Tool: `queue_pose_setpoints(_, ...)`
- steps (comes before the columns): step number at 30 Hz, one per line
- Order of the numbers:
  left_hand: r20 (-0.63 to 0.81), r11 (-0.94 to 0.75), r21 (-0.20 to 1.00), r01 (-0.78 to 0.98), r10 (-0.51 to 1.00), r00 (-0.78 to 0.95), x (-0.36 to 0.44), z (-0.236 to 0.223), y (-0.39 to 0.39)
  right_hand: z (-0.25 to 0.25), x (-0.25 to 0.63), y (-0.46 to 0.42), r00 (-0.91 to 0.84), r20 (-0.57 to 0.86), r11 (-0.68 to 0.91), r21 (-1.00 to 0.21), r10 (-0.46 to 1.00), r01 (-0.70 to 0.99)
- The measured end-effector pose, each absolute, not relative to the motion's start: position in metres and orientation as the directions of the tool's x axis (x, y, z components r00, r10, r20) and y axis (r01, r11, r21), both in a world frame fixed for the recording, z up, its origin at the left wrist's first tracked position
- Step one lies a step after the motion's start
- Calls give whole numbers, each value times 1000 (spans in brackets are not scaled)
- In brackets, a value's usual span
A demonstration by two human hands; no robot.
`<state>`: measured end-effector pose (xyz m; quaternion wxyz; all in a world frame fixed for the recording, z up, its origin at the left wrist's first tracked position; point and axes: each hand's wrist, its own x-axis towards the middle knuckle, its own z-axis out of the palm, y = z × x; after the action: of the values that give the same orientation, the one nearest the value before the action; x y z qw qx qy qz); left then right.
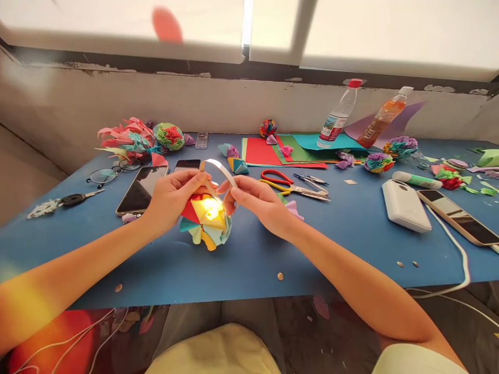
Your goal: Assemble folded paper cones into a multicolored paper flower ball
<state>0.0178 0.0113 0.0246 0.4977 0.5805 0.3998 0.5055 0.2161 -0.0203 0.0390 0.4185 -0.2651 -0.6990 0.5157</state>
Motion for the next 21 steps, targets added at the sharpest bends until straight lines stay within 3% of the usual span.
queue_pose_setpoints(14,282,-288,958,1,937,207,17,23,11,45,212,-21,-482,262,324,-945,836,49)
queue_pose_setpoints(21,426,-452,869,201,890,162,13,24,9,46,212,-22,-472,204,294,-947,858,126)
